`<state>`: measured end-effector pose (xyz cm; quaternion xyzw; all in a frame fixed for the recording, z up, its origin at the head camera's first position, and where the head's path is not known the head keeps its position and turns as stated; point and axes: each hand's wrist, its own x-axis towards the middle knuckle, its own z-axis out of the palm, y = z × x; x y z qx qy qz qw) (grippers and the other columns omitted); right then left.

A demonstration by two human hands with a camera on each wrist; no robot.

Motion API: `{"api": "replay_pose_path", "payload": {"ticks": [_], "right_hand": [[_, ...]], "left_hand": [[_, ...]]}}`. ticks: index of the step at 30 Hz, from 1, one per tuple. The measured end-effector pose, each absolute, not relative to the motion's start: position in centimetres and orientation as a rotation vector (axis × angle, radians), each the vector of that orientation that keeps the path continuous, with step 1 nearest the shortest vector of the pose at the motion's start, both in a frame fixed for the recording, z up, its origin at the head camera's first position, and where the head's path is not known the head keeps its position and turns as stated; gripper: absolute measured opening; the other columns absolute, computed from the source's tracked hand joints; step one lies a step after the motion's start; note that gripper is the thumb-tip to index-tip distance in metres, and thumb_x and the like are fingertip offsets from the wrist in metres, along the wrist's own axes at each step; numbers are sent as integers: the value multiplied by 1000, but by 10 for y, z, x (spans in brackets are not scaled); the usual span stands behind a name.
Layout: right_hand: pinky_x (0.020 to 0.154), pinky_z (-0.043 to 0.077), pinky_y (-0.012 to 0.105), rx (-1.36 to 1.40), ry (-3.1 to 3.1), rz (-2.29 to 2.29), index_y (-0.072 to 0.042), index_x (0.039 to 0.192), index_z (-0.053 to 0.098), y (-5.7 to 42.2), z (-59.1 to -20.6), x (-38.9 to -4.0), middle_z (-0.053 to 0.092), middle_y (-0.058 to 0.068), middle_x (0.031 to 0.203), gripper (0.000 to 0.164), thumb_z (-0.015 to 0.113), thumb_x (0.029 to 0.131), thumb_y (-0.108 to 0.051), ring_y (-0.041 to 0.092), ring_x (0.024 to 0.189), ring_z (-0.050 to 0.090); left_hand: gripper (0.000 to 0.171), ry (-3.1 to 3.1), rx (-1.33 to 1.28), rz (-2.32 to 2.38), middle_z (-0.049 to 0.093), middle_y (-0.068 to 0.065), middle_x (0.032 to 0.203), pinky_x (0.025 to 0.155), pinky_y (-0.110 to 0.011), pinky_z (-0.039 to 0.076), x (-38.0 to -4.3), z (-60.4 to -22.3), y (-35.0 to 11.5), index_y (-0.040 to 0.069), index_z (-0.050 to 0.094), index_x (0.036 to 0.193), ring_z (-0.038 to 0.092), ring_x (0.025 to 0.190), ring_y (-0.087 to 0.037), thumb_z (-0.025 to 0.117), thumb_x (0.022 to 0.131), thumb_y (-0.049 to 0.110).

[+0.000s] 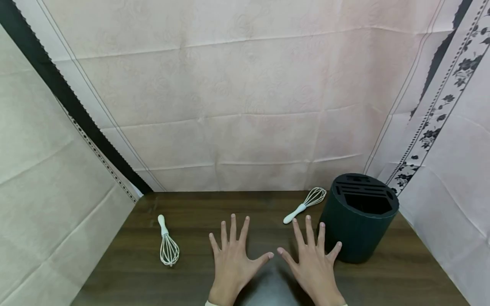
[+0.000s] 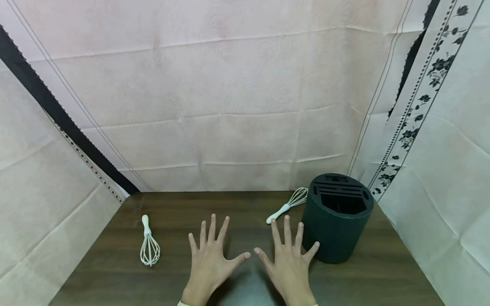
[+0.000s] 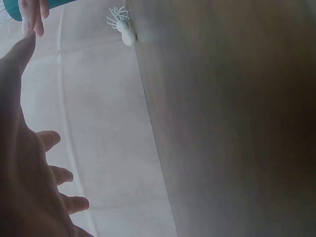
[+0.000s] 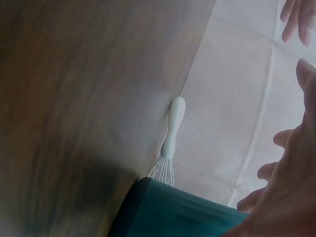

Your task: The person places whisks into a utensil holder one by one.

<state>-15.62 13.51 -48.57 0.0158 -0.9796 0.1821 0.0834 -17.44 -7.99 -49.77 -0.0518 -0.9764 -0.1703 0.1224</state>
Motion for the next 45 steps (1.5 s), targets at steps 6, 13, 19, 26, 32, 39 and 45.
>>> {"api": "replay_pose_path", "payload": {"ticks": [6, 13, 19, 26, 32, 39, 45], "right_hand": [[103, -2, 94, 47, -2894, 520, -26, 170, 24, 141, -483, -149, 7, 18, 176, 98, 46, 94, -83, 57, 157, -1], [102, -3, 94, 38, -2896, 529, -25, 169, 29, 152, -477, -140, 9, 20, 176, 97, 48, 94, -83, 58, 157, 1], [106, 9, 91, 52, -2807, 520, -20, 163, 41, 159, -473, -133, 23, 22, 172, 91, 56, 95, -77, 57, 154, 17], [103, 35, 80, 115, -2414, 591, -8, 137, 68, 174, -471, -129, 53, 24, 150, 62, 85, 87, -40, 51, 137, 46], [93, 46, 60, 207, -2164, 650, -1, 122, 73, 192, -471, -130, 64, 22, 130, 53, 63, 104, -50, 45, 118, 57], [95, 42, 54, 142, -2067, 637, 4, 117, 74, 215, -465, -132, 65, 27, 123, 69, 51, 106, -60, 50, 113, 55], [97, 39, 45, 104, -1928, 640, 4, 113, 75, 229, -463, -136, 66, 27, 119, 68, 59, 103, -61, 51, 107, 55]], "left_hand": [[114, -2833, -151, -613, 8, -10, 177, 118, -81, 8, -170, -499, -72, 36, 20, 170, 11, 160, -47, 61, 78, 91], [117, -2799, -169, -657, 10, -11, 177, 118, -81, 7, -166, -497, -68, 37, 16, 170, 12, 160, -47, 55, 77, 96], [118, -2770, -179, -765, 11, -9, 177, 119, -78, 15, -164, -497, -66, 38, 10, 170, 14, 160, -45, 54, 77, 96], [120, -2683, -176, -966, 13, -3, 177, 122, -71, 23, -161, -495, -59, 42, 8, 169, 18, 161, -38, 62, 75, 93], [119, -2593, -162, -1148, 20, 3, 176, 117, -71, 32, -160, -494, -53, 45, 15, 168, 26, 158, -38, 74, 73, 85], [113, -2505, -155, -1378, 24, 7, 174, 104, -74, 45, -162, -497, -43, 46, 21, 167, 33, 155, -39, 83, 76, 72], [111, -2428, -152, -1512, 30, 4, 172, 107, -73, 42, -163, -502, -35, 43, 27, 166, 37, 153, -40, 88, 76, 63]]}}
